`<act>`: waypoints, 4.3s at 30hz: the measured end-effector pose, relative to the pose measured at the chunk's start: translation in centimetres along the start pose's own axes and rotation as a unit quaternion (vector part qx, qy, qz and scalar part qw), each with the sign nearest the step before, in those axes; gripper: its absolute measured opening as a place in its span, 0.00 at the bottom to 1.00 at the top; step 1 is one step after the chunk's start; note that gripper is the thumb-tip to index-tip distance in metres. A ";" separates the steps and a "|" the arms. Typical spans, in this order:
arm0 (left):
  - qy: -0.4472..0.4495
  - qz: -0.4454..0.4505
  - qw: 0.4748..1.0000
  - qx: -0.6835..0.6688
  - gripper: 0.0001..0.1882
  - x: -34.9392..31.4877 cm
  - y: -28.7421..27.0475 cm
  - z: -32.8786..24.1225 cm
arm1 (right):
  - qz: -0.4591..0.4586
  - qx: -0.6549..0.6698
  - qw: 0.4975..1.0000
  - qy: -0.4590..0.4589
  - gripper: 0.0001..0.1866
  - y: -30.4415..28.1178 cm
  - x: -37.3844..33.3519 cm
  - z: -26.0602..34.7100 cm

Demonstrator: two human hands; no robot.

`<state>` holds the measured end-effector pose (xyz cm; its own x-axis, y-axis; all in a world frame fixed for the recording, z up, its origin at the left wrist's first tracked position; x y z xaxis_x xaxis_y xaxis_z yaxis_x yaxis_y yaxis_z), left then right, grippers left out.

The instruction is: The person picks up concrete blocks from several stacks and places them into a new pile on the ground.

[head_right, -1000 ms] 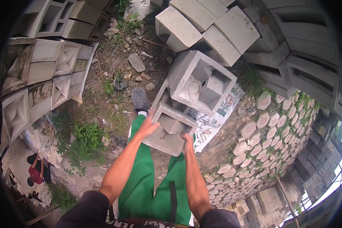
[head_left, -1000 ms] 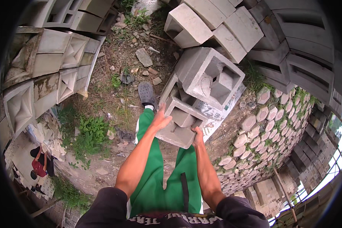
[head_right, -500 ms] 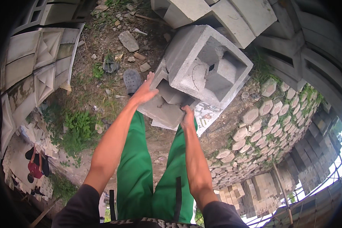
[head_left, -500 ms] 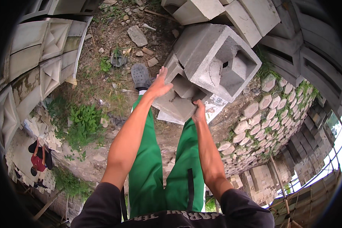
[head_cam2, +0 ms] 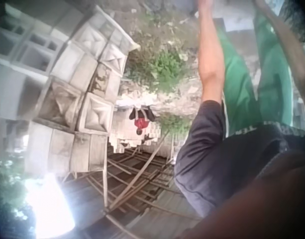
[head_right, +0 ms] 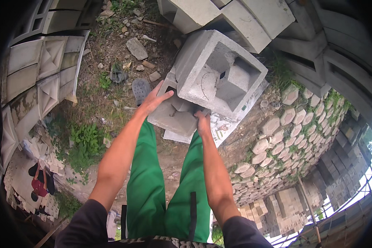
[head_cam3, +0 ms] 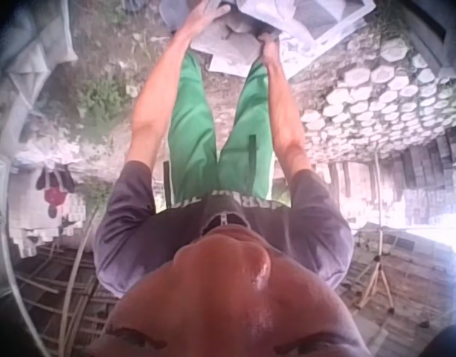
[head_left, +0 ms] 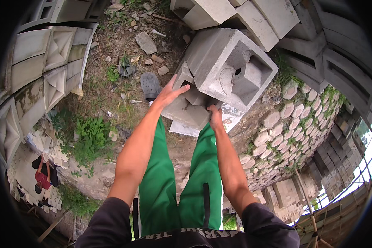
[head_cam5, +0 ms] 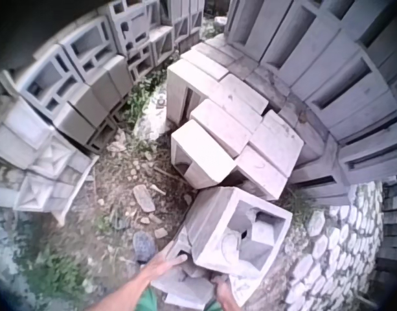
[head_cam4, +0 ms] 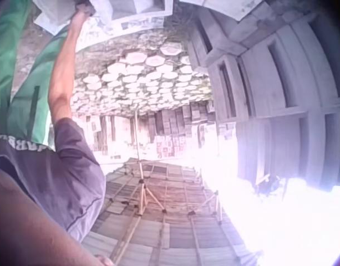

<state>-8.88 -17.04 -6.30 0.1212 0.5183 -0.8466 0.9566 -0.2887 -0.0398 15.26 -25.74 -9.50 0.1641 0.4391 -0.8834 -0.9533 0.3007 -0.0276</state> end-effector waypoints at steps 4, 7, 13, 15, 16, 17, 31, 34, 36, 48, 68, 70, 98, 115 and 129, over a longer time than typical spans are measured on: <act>-0.026 0.002 0.999 0.019 0.51 -0.3 0.2 -1.9 | -0.023 0.051 0.998 0.011 0.17 0.3 -0.1 0.2; -0.027 0.000 1.000 0.004 0.49 -0.2 0.4 -1.6 | -0.031 0.042 0.998 0.016 0.18 -0.6 0.4 -0.7; -0.019 0.010 1.000 0.012 0.51 1.4 0.0 -0.5 | -0.034 0.019 0.999 -0.016 0.18 0.4 0.9 0.3; -0.005 0.008 1.000 0.022 0.48 1.6 0.1 -0.8 | -0.046 -0.016 0.998 -0.039 0.10 1.0 0.6 1.4; -0.001 -0.001 1.000 0.029 0.46 1.7 -0.3 -0.5 | -0.054 -0.001 0.998 -0.017 0.11 1.5 0.5 1.4; 0.000 0.028 1.000 0.013 0.46 1.6 -0.3 -1.0 | -0.049 -0.007 0.999 0.008 0.12 1.0 1.0 1.1; 0.051 0.102 0.992 0.053 0.09 -25.3 -4.3 -2.2 | 0.037 -0.242 0.969 -0.043 0.23 5.0 -23.7 5.0; 0.035 0.039 0.994 0.100 0.08 -30.9 -9.1 -0.7 | 0.064 -0.200 0.976 -0.052 0.21 6.9 -29.5 5.1; 0.002 -0.016 0.995 0.096 0.08 -33.4 -12.6 0.2 | 0.061 -0.189 0.978 -0.057 0.22 7.0 -32.1 4.8; 0.105 -0.093 0.955 0.260 0.14 -33.2 -0.1 -8.9 | -0.069 -0.046 0.979 -0.187 0.20 -16.6 -37.2 1.5; 0.278 0.452 0.738 0.417 0.14 -41.9 66.6 -15.5 | -0.309 0.439 0.835 -0.119 0.10 -51.6 -50.7 -8.3; 0.214 0.415 0.764 0.446 0.12 -40.3 69.1 -16.3 | -0.317 0.434 0.836 -0.115 0.11 -54.3 -49.7 -7.6; 0.232 0.311 0.830 0.401 0.07 -23.9 126.4 -44.3 | -0.313 0.328 0.884 -0.116 0.13 -115.3 -31.8 20.2; 0.344 0.599 0.589 0.420 0.17 -36.5 177.5 -55.5 | -0.242 0.309 0.881 -0.266 0.14 -160.3 -15.4 30.2; 0.347 0.420 0.708 0.449 0.19 -13.6 220.2 -73.0 | -0.380 0.389 0.835 -0.079 0.13 -196.8 -18.0 39.6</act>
<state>219.44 -28.87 35.16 0.9468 0.0403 -0.3194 -0.0472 -0.9641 -0.2614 210.01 -59.28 30.42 0.7365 -0.0415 -0.6751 -0.1153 0.9758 -0.1858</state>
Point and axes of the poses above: each hand's wrist, its own x-axis towards the middle knuckle, its own y-axis out of the palm, z = x × y, the point moved 2 cm from there along x, towards the middle knuckle, and after that the axes turned 1 degree about -y, right-handed, at the moved point
